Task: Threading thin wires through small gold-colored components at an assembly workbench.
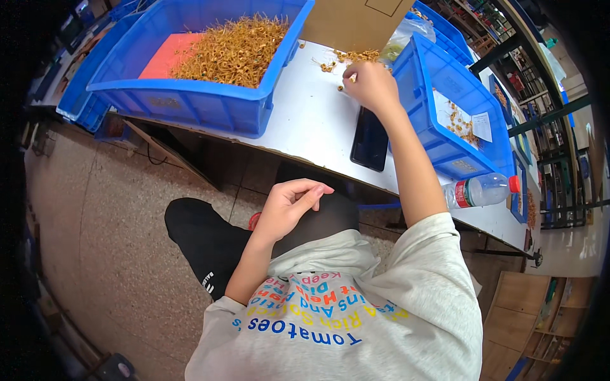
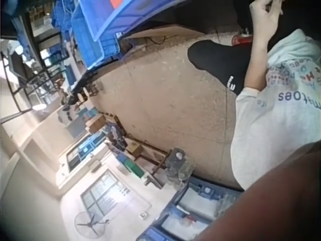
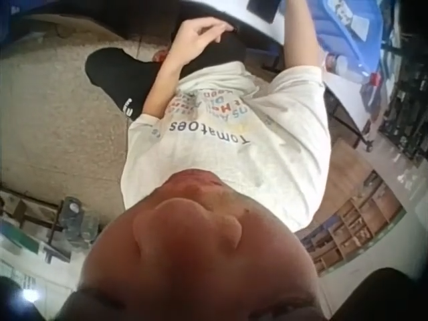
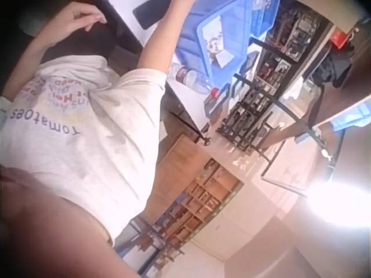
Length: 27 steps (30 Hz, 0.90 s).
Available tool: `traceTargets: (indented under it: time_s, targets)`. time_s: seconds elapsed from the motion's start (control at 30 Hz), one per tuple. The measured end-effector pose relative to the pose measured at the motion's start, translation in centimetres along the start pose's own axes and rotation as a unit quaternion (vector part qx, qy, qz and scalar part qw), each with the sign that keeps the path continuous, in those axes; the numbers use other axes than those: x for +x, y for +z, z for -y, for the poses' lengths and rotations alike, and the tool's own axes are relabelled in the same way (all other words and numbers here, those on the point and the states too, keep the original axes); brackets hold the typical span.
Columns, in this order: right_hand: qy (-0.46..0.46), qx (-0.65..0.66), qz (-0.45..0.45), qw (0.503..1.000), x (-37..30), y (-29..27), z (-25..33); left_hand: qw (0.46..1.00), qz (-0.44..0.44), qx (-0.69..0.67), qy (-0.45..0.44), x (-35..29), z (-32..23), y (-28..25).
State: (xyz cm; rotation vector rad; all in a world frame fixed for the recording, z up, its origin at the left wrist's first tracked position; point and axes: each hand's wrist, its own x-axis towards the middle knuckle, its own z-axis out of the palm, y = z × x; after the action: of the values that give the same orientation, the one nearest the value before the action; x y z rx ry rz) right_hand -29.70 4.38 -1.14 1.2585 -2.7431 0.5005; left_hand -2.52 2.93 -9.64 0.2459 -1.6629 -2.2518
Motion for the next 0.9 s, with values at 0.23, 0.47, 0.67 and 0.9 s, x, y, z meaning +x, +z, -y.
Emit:
traceTargets:
  time_s: [0.23, 0.47, 0.67, 0.9]
  targets:
    - [0.000, -0.113, -0.008, 0.994, -1.0, 1.4, -0.9, 0.998, -0.024, 0.050, -0.026, 0.5, 1.0, 1.6]
    - [-0.011, -0.073, -0.044, 0.996, -1.3, 2.1, -2.1, 0.990, -0.021, 0.113, -0.082, 1.2, 0.6, 3.4]
    - [-0.034, -0.056, -0.059, 0.996, -2.0, 1.9, -2.7, 0.987, -0.025, 0.129, -0.096, 1.6, 1.7, 4.2]
    - [-0.051, -0.088, -0.047, 0.994, -2.0, 3.0, -3.0, 0.982, -0.039, 0.149, -0.106, 2.3, 1.7, 4.7]
